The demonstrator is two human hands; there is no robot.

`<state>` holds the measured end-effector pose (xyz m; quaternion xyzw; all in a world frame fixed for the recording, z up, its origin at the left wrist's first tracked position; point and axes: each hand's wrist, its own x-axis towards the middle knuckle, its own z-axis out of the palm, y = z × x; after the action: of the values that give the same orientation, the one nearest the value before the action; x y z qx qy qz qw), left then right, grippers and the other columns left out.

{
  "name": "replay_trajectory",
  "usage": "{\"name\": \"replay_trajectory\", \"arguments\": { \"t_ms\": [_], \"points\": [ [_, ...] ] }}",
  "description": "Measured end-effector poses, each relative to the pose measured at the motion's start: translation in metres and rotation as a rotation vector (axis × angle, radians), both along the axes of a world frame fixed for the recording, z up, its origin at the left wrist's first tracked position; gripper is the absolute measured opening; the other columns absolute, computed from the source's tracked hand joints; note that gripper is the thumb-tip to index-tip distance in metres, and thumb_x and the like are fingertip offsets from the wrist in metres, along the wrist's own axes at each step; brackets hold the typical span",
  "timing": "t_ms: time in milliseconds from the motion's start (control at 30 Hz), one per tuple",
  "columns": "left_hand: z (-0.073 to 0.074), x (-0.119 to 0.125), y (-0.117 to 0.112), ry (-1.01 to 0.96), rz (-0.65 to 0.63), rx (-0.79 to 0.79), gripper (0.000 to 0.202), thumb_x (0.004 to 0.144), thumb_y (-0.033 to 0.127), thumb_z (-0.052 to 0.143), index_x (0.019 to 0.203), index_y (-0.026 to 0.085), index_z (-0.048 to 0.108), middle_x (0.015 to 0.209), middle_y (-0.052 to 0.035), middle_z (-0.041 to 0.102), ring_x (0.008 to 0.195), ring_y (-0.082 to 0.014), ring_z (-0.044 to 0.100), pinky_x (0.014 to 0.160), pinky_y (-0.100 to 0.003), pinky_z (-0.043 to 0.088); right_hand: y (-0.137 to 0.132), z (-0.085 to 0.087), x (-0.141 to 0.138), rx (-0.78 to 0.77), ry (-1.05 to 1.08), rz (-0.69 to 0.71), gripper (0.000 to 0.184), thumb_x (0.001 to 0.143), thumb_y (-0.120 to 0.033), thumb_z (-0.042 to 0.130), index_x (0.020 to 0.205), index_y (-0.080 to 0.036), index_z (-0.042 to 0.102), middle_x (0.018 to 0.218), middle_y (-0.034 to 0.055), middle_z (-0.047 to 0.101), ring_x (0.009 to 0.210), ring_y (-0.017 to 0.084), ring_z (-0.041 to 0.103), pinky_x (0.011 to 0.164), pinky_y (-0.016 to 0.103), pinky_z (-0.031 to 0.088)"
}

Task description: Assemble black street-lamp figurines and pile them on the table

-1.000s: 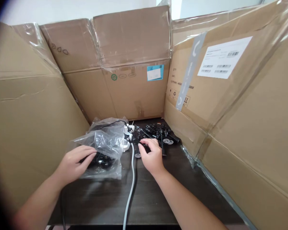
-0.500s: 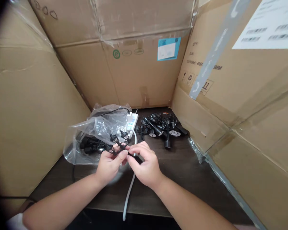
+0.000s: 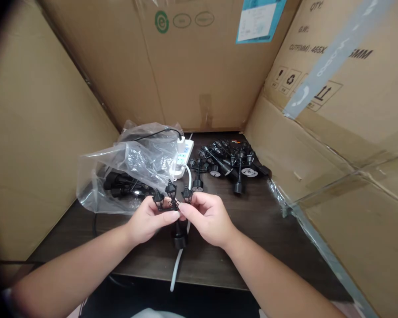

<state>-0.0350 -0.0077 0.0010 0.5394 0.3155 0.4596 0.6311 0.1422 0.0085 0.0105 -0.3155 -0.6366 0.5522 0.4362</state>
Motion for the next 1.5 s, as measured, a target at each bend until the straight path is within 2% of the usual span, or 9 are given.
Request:
{"name": "replay_trajectory", "arguments": {
  "t_ms": [100,267,333,700,833,967,1100,1367,1500],
  "points": [
    [-0.006,0.002,-0.001,-0.079,-0.018,-0.03,0.015,0.084,0.026,0.068,0.08,0.013,0.075,0.073,-0.0056,0.07,0.073,-0.0166,0.063,0.077,-0.031,0.05,-0.003,0.001,0.0,0.05,-0.013,-0.006,0.015,0.086,-0.026,0.063,0.075,-0.016,0.063,0.064,0.003,0.065,0.058,0.016,0.062,0.057,0.029,0.054],
    [-0.013,0.008,-0.001,-0.205,0.04,-0.074,0.013,0.083,0.024,0.069,0.08,0.014,0.076,0.069,-0.0038,0.068,0.067,-0.014,0.061,0.07,-0.028,0.049,-0.007,0.001,-0.002,0.438,-0.115,-0.168,0.015,0.086,-0.014,0.06,0.071,-0.017,0.063,0.064,0.0027,0.064,0.058,0.015,0.06,0.057,0.027,0.05],
    [-0.014,0.01,-0.001,-0.207,0.059,-0.068,0.013,0.083,0.024,0.07,0.08,0.014,0.076,0.068,-0.0037,0.067,0.067,-0.0137,0.06,0.07,-0.028,0.049,-0.007,0.0,-0.002,0.487,-0.119,-0.183,0.016,0.086,-0.013,0.06,0.071,-0.017,0.063,0.064,0.0026,0.064,0.058,0.015,0.06,0.057,0.028,0.05],
    [-0.007,0.006,-0.004,-0.142,-0.011,-0.096,0.023,0.08,0.034,0.072,0.09,0.014,0.076,0.076,-0.0085,0.07,0.074,-0.021,0.065,0.076,-0.037,0.052,-0.001,0.003,0.001,-0.015,0.068,0.005,0.021,0.086,-0.036,0.065,0.077,-0.016,0.064,0.063,0.0026,0.065,0.054,0.016,0.063,0.051,0.03,0.053],
    [-0.005,0.004,-0.004,-0.152,-0.035,-0.091,0.019,0.079,0.032,0.074,0.084,0.014,0.075,0.073,-0.0081,0.072,0.07,-0.0196,0.067,0.07,-0.033,0.053,0.003,0.001,0.0,-0.034,0.024,-0.034,0.028,0.086,-0.041,0.064,0.075,-0.015,0.064,0.061,0.0028,0.065,0.05,0.014,0.06,0.048,0.027,0.05],
    [-0.005,0.004,-0.002,-0.123,0.157,-0.074,0.015,0.07,0.024,0.081,0.079,0.014,0.076,0.069,-0.0055,0.074,0.063,-0.0162,0.067,0.063,-0.028,0.054,0.002,-0.002,0.0,0.078,-0.081,-0.121,0.018,0.084,-0.035,0.065,0.079,-0.017,0.065,0.07,0.0038,0.066,0.063,0.017,0.063,0.06,0.029,0.054],
    [-0.003,0.005,0.001,-0.061,0.301,-0.035,0.017,0.065,0.024,0.084,0.075,0.014,0.074,0.075,-0.0066,0.076,0.068,-0.02,0.071,0.067,-0.032,0.058,-0.004,0.0,0.003,0.235,-0.108,-0.014,0.008,0.083,-0.026,0.063,0.081,-0.018,0.064,0.071,0.003,0.062,0.063,0.016,0.059,0.061,0.029,0.052],
    [-0.001,0.008,-0.002,0.055,0.315,0.008,0.015,0.065,0.023,0.082,0.071,0.015,0.071,0.074,-0.0047,0.075,0.067,-0.0179,0.069,0.065,-0.028,0.056,-0.001,-0.004,0.003,0.294,-0.167,-0.108,0.016,0.089,-0.027,0.058,0.077,-0.019,0.065,0.064,0.0019,0.062,0.057,0.015,0.058,0.055,0.027,0.05],
    [0.0,0.008,-0.002,0.102,0.279,-0.043,0.018,0.068,0.027,0.08,0.071,0.014,0.069,0.064,-0.0023,0.069,0.056,-0.0141,0.063,0.055,-0.025,0.052,0.0,-0.006,0.003,0.603,-0.284,-0.201,0.014,0.087,-0.02,0.057,0.076,-0.019,0.064,0.065,0.0044,0.061,0.058,0.017,0.056,0.055,0.03,0.048]
  ]
}}
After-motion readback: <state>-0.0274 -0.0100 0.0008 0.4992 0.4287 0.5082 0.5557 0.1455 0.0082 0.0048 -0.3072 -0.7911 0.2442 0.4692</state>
